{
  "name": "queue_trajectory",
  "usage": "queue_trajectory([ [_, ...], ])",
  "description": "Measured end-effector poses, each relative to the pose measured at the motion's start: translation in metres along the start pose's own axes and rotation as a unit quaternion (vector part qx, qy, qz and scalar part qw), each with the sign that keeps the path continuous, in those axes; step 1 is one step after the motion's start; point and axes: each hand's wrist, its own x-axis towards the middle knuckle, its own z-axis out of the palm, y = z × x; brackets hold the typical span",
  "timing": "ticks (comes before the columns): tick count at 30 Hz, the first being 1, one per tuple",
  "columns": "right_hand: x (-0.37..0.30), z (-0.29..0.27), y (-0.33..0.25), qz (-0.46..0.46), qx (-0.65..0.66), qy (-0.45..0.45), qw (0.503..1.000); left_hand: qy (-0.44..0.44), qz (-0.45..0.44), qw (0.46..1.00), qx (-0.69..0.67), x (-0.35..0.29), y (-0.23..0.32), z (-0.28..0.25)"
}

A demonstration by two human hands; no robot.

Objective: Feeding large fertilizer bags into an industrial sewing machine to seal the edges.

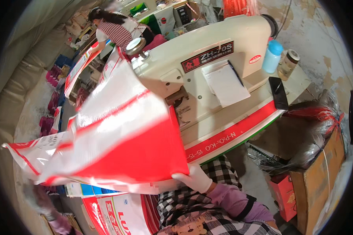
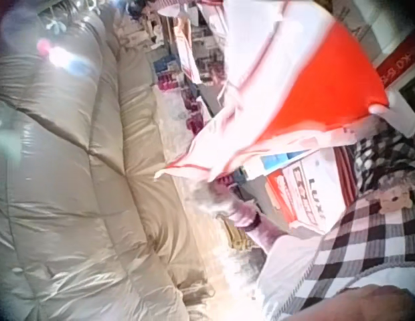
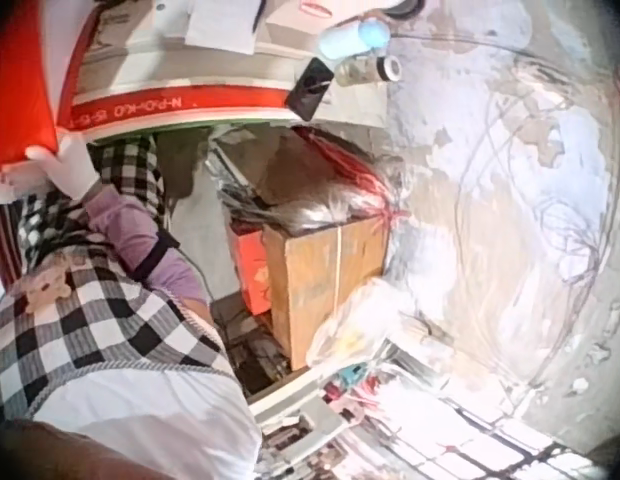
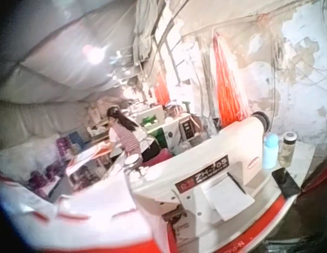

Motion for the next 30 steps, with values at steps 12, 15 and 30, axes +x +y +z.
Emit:
queue_trajectory([
  [12,-0.026,0.042,0.041,-0.208,-0.417,-0.004,0.885,-0.241,-0.136,0.861,-0.427,-0.043,0.443,0.220],
  [15,-0.025,0.033,0.027,-0.133,-0.320,-0.021,0.938,-0.337,-0.222,0.709,-0.578,-0.037,0.437,0.307],
  [30,-0.041,-0.011,0.035,-0.092,-0.366,-0.012,0.926,-0.503,0.104,0.803,-0.302,-0.051,0.479,0.187],
])
